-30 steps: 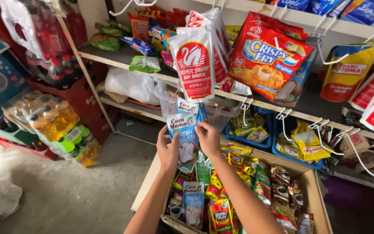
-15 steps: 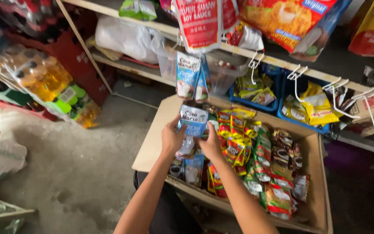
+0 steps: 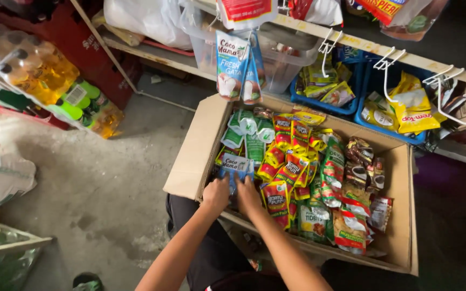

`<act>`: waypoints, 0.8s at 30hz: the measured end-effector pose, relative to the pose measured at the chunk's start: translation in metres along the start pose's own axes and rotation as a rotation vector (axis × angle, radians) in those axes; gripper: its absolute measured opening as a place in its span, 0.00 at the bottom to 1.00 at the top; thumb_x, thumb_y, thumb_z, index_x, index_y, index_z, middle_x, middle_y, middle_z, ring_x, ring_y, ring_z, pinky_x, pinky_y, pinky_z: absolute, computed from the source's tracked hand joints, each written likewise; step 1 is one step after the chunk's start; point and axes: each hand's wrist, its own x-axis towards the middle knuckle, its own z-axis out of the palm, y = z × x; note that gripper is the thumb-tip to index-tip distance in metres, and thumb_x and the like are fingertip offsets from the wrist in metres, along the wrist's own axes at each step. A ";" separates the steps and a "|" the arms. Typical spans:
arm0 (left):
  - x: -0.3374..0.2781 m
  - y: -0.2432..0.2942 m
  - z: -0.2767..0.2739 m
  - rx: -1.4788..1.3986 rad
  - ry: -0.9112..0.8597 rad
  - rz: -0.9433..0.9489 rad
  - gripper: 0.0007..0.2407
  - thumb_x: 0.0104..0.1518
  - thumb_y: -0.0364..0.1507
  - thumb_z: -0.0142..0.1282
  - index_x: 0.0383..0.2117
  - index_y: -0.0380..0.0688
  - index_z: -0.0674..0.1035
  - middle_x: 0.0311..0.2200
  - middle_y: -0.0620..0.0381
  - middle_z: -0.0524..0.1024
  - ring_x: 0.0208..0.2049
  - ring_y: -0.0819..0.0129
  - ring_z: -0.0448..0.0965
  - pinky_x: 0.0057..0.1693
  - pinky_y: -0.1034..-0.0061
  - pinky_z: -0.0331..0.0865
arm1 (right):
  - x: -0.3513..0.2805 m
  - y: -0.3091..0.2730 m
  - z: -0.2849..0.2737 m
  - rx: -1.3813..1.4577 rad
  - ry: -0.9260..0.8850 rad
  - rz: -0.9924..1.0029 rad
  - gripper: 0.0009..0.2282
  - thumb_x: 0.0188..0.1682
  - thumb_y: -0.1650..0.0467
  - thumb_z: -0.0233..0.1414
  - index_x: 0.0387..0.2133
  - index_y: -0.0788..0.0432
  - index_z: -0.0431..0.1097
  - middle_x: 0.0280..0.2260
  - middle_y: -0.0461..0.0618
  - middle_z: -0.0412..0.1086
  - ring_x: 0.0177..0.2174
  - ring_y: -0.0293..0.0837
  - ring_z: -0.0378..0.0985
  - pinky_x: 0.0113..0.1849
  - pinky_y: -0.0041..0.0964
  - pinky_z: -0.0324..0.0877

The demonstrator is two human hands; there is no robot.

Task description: Organizing and stocking small food packets from a box onto retail shelves.

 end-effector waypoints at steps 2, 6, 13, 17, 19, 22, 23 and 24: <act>0.016 -0.006 0.009 0.008 0.007 0.030 0.34 0.51 0.25 0.61 0.67 0.45 0.60 0.43 0.37 0.78 0.41 0.45 0.83 0.46 0.59 0.78 | -0.004 -0.017 -0.023 -0.036 0.008 -0.003 0.36 0.43 0.78 0.55 0.68 0.53 0.50 0.50 0.68 0.61 0.48 0.68 0.70 0.43 0.56 0.73; 0.010 -0.004 0.017 0.014 0.023 0.042 0.27 0.51 0.25 0.60 0.60 0.39 0.66 0.39 0.39 0.81 0.41 0.46 0.84 0.45 0.60 0.79 | -0.009 -0.026 -0.028 -0.118 -0.003 -0.004 0.35 0.45 0.76 0.55 0.69 0.50 0.52 0.48 0.65 0.64 0.47 0.67 0.73 0.42 0.56 0.75; 0.027 0.010 -0.035 -0.130 0.091 0.116 0.22 0.40 0.24 0.67 0.45 0.40 0.74 0.38 0.39 0.80 0.38 0.43 0.82 0.43 0.58 0.77 | 0.038 0.015 -0.028 0.244 0.010 -0.087 0.23 0.38 0.71 0.65 0.50 0.55 0.72 0.36 0.64 0.75 0.39 0.63 0.79 0.41 0.55 0.74; 0.053 0.014 -0.088 -0.606 0.322 0.198 0.19 0.43 0.24 0.66 0.45 0.42 0.79 0.29 0.45 0.81 0.31 0.50 0.83 0.39 0.64 0.75 | 0.076 -0.002 -0.090 0.515 0.259 -0.063 0.20 0.42 0.75 0.57 0.51 0.56 0.73 0.30 0.57 0.78 0.31 0.50 0.83 0.34 0.44 0.76; 0.073 0.017 -0.113 -0.761 0.402 0.196 0.18 0.47 0.24 0.63 0.47 0.42 0.79 0.26 0.47 0.82 0.29 0.55 0.84 0.38 0.68 0.75 | 0.095 -0.017 -0.131 0.600 0.321 -0.081 0.18 0.45 0.74 0.56 0.51 0.56 0.73 0.29 0.55 0.79 0.29 0.46 0.84 0.34 0.40 0.77; 0.106 0.021 -0.144 -0.943 0.517 0.106 0.17 0.49 0.26 0.62 0.48 0.39 0.78 0.29 0.49 0.82 0.29 0.62 0.85 0.37 0.72 0.76 | 0.127 -0.034 -0.177 0.686 0.396 -0.091 0.19 0.46 0.71 0.59 0.52 0.57 0.72 0.36 0.54 0.79 0.30 0.45 0.81 0.33 0.37 0.75; 0.116 0.021 -0.152 -1.011 0.591 0.116 0.18 0.51 0.27 0.63 0.49 0.38 0.77 0.34 0.48 0.81 0.32 0.62 0.84 0.39 0.71 0.76 | 0.140 -0.034 -0.183 0.740 0.475 -0.167 0.20 0.45 0.72 0.60 0.53 0.60 0.70 0.40 0.54 0.78 0.35 0.44 0.82 0.37 0.37 0.76; 0.126 0.021 -0.160 -1.079 0.666 0.126 0.19 0.52 0.28 0.64 0.51 0.37 0.76 0.39 0.46 0.80 0.36 0.62 0.84 0.41 0.71 0.77 | 0.153 -0.035 -0.190 0.793 0.552 -0.244 0.21 0.45 0.72 0.60 0.53 0.64 0.69 0.45 0.55 0.77 0.39 0.43 0.83 0.40 0.36 0.76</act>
